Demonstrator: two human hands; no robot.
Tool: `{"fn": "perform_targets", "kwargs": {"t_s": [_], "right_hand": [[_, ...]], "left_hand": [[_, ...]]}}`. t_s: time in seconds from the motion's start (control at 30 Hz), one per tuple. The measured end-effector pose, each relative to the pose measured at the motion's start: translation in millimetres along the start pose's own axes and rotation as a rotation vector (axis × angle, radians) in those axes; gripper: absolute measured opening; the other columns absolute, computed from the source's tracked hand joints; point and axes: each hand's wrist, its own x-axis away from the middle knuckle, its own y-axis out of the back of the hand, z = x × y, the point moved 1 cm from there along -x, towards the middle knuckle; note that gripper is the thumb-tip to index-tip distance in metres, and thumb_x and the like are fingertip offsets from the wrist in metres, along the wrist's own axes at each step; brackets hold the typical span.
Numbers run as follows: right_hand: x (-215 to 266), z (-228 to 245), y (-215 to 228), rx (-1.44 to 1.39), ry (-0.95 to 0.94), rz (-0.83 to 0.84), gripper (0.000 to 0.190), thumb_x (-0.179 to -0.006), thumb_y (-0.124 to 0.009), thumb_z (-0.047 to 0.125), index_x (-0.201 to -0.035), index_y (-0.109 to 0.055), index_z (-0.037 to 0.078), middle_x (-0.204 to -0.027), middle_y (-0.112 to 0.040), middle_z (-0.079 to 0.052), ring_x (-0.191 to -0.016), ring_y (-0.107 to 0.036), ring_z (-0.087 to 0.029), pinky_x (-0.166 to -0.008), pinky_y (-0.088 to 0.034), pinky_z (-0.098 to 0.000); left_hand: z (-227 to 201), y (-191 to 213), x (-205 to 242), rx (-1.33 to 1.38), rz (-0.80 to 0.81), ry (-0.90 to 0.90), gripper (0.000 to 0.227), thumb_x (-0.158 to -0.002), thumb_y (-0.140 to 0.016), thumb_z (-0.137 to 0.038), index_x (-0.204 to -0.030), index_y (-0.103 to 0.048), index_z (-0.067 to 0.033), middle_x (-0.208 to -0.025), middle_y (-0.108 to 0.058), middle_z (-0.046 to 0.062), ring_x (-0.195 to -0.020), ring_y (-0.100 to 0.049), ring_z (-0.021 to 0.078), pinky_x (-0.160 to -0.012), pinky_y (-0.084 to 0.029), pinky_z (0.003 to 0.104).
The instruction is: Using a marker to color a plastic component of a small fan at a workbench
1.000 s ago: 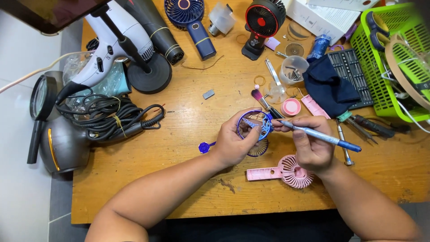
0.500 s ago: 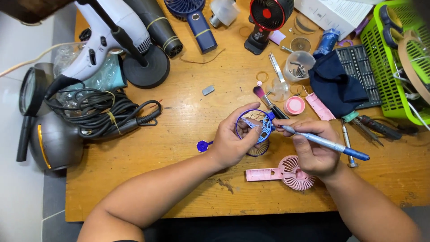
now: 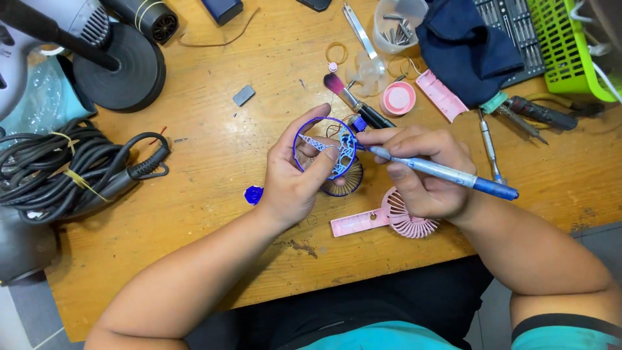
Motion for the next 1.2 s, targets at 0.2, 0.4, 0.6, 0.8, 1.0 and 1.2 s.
{"fn": "perform_targets", "kwargs": {"t_s": [0.2,0.4,0.6,0.8,1.0,1.2], "right_hand": [[2.8,-1.9,-2.3,0.018,0.009,-0.020,0.017,-0.117,-0.061,0.002,-0.132,-0.054,0.001,-0.114,-0.073,-0.024,-0.126,-0.083,-0.060,-0.114,-0.073,-0.0642],[1.9,-1.3,-1.9,0.094,0.024,-0.012,0.015,-0.116,-0.063,0.003,-0.129,-0.055,0.000,-0.112,-0.074,-0.024,-0.123,-0.085,-0.057,-0.111,-0.075,-0.0604],[1.6,-1.4,1.5,0.102,0.074,0.012,0.016,-0.117,-0.061,0.002,-0.129,-0.053,-0.003,-0.112,-0.071,-0.028,-0.121,-0.084,-0.058,-0.110,-0.076,-0.0645],[-1.3,2.3,3.7,0.182,0.098,0.035,0.014,-0.115,-0.065,0.002,-0.123,-0.058,-0.007,-0.103,-0.071,-0.026,-0.118,-0.085,-0.059,-0.103,-0.077,-0.0590],[-12.3,10.1,4.9,0.285,0.148,0.086,0.015,-0.114,-0.066,0.004,-0.118,-0.061,-0.010,-0.100,-0.074,-0.027,-0.112,-0.088,-0.057,-0.090,-0.076,-0.0501],[0.1,-2.1,9.9,0.195,0.090,0.093,0.016,-0.116,-0.066,0.004,-0.128,-0.061,-0.006,-0.108,-0.072,-0.025,-0.123,-0.086,-0.056,-0.101,-0.076,-0.0526]], "left_hand": [[2.1,-0.4,0.9,0.042,0.034,-0.002,0.060,-0.113,-0.072,-0.008,-0.170,-0.051,-0.0070,-0.108,-0.077,0.014,-0.084,-0.072,0.0185,-0.069,-0.073,0.034],[-2.0,-3.5,0.9,0.066,0.035,0.003,0.060,-0.113,-0.071,-0.005,-0.170,-0.051,-0.0053,-0.105,-0.077,0.015,-0.080,-0.071,0.0200,-0.068,-0.072,0.035],[-1.1,-6.0,2.7,0.110,0.096,-0.063,0.056,-0.117,-0.069,-0.004,-0.169,-0.049,-0.0025,-0.101,-0.074,0.017,-0.077,-0.068,0.0230,-0.068,-0.066,0.038],[-10.0,-7.3,1.2,0.075,0.075,0.031,0.058,-0.115,-0.071,-0.006,-0.169,-0.051,-0.0061,-0.097,-0.074,0.014,-0.078,-0.067,0.0193,-0.066,-0.069,0.036],[-7.4,-2.5,-2.9,0.096,0.042,0.139,0.058,-0.112,-0.074,-0.008,-0.167,-0.055,-0.0081,-0.111,-0.075,0.015,-0.082,-0.073,0.0211,-0.062,-0.067,0.033],[-13.1,-2.7,-2.5,0.041,0.054,0.187,0.056,-0.112,-0.074,-0.016,-0.164,-0.057,-0.0106,-0.112,-0.078,0.012,-0.086,-0.073,0.0168,-0.067,-0.070,0.031]]}}
